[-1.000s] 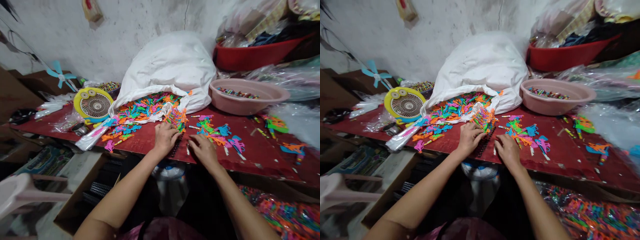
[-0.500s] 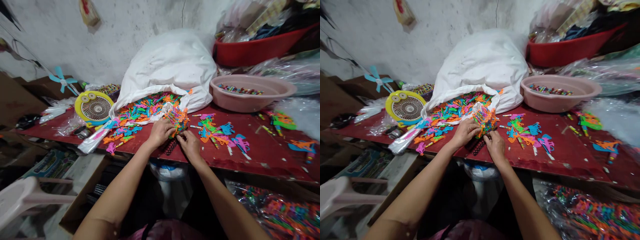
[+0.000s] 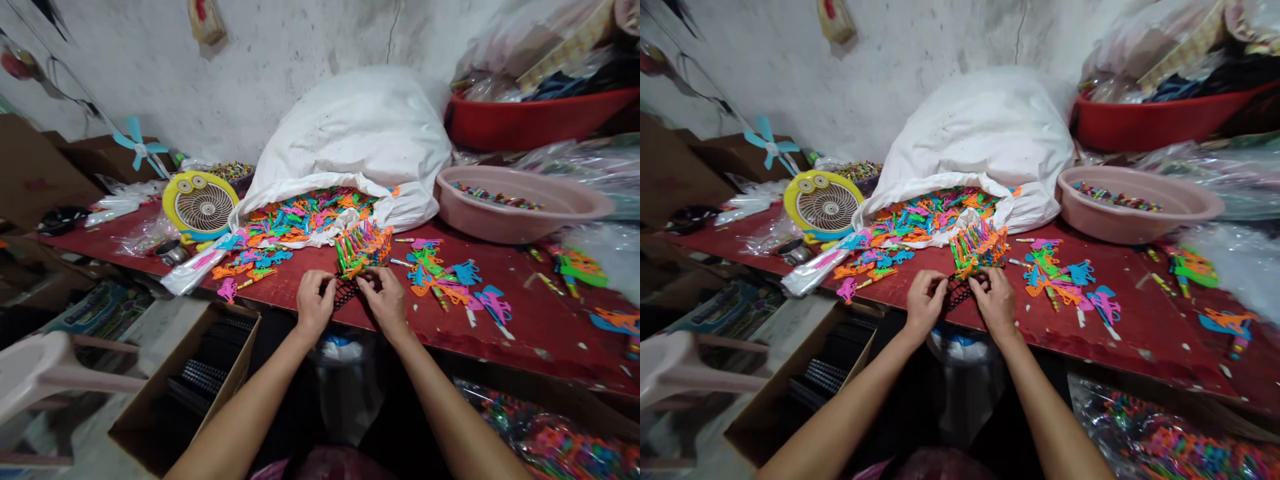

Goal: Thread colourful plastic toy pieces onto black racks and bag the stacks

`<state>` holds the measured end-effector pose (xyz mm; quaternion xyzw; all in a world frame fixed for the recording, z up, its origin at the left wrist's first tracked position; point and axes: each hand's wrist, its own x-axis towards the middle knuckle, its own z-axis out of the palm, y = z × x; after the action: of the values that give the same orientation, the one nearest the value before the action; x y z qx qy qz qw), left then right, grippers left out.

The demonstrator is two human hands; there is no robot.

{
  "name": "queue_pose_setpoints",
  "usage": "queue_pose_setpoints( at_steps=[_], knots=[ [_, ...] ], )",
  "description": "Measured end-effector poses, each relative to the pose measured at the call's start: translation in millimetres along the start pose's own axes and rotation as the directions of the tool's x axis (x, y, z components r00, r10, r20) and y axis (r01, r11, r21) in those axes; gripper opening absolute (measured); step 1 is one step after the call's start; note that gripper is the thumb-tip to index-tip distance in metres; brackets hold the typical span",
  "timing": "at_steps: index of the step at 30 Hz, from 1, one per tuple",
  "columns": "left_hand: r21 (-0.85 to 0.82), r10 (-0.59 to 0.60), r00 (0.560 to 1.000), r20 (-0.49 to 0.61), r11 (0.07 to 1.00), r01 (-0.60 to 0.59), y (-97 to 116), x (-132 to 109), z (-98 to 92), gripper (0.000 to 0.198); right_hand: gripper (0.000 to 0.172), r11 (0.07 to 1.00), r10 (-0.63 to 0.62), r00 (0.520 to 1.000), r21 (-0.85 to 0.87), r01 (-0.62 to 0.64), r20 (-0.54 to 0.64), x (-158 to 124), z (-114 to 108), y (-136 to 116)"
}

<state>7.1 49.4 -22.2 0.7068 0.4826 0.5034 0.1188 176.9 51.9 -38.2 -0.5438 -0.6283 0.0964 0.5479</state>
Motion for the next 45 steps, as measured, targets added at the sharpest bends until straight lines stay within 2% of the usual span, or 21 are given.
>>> queue_pose_setpoints(
  at_steps=[2, 5, 8, 12, 17, 20, 24, 31, 35, 39, 41, 45],
  knots=[
    [0.059, 0.004, 0.992, 0.126, 0.998, -0.012, -9.8, -13.5, 6.5, 0.016, 0.026, 1.0, -0.016, 1.0, 0.026, 0.016, -0.012, 0.6, 1.8, -0.3],
    [0.142, 0.072, 0.951, 0.302, 0.983, -0.12, -16.7, -21.2, 13.2, 0.033, 0.028, 0.998, -0.048, 0.999, 0.033, 0.049, -0.016, 3.5, 5.5, -1.5],
    [0.234, 0.062, 0.916, 0.396, 0.958, -0.166, -10.1, -21.7, 14.1, 0.037, 0.025, 0.999, -0.047, 0.999, 0.006, 0.048, -0.018, 8.3, 6.9, -4.0],
    [0.344, -0.032, 0.891, 0.453, 0.928, -0.142, 10.4, -25.5, 16.5, 0.038, 0.024, 0.999, -0.036, 0.999, -0.03, 0.036, -0.016, 13.1, -2.3, -5.8],
    [0.381, -0.059, 0.884, 0.464, 0.914, -0.139, 30.1, -34.8, 28.7, 0.037, 0.028, 0.999, 0.013, 1.0, 0.032, -0.014, 0.003, 10.2, -23.1, 0.3],
    [0.361, -0.056, 0.883, 0.466, 0.923, -0.132, 34.2, -35.8, 31.5, 0.032, 0.029, 0.974, 0.136, 0.989, 0.174, -0.144, 0.057, 7.3, -28.6, 2.9],
    [0.337, -0.054, 0.883, 0.467, 0.934, -0.121, 33.9, -33.0, 27.9, 0.03, 0.033, 0.889, 0.292, 0.951, 0.338, -0.308, 0.097, 6.1, -26.9, 3.5],
    [0.297, -0.034, 0.892, 0.451, 0.948, -0.114, 29.3, -33.3, 25.0, 0.03, 0.035, 0.871, 0.33, 0.937, 0.348, -0.348, 0.11, 7.8, -29.4, 6.6],
    [0.255, -0.037, 0.909, 0.416, 0.964, -0.077, 25.8, -32.3, 27.0, 0.028, 0.034, 0.884, 0.318, 0.941, 0.323, -0.337, 0.112, 7.5, -30.6, 8.1],
    [0.277, -0.176, 0.91, 0.375, 0.958, 0.071, 24.4, -22.5, 27.4, 0.018, 0.034, 0.912, 0.261, 0.953, 0.283, -0.296, 0.154, 6.9, -30.7, 8.1],
    [0.29, -0.229, 0.901, 0.37, 0.949, 0.122, 24.9, -15.8, 27.2, 0.015, 0.035, 0.952, 0.187, 0.968, 0.211, -0.22, 0.168, 6.7, -31.1, 9.5],
    [0.297, -0.284, 0.885, 0.368, 0.938, 0.177, 27.4, -4.8, 28.1, 0.016, 0.031, 0.999, -0.021, 0.989, 0.049, 0.014, 0.145, 8.0, -31.1, 15.2]
  ],
)
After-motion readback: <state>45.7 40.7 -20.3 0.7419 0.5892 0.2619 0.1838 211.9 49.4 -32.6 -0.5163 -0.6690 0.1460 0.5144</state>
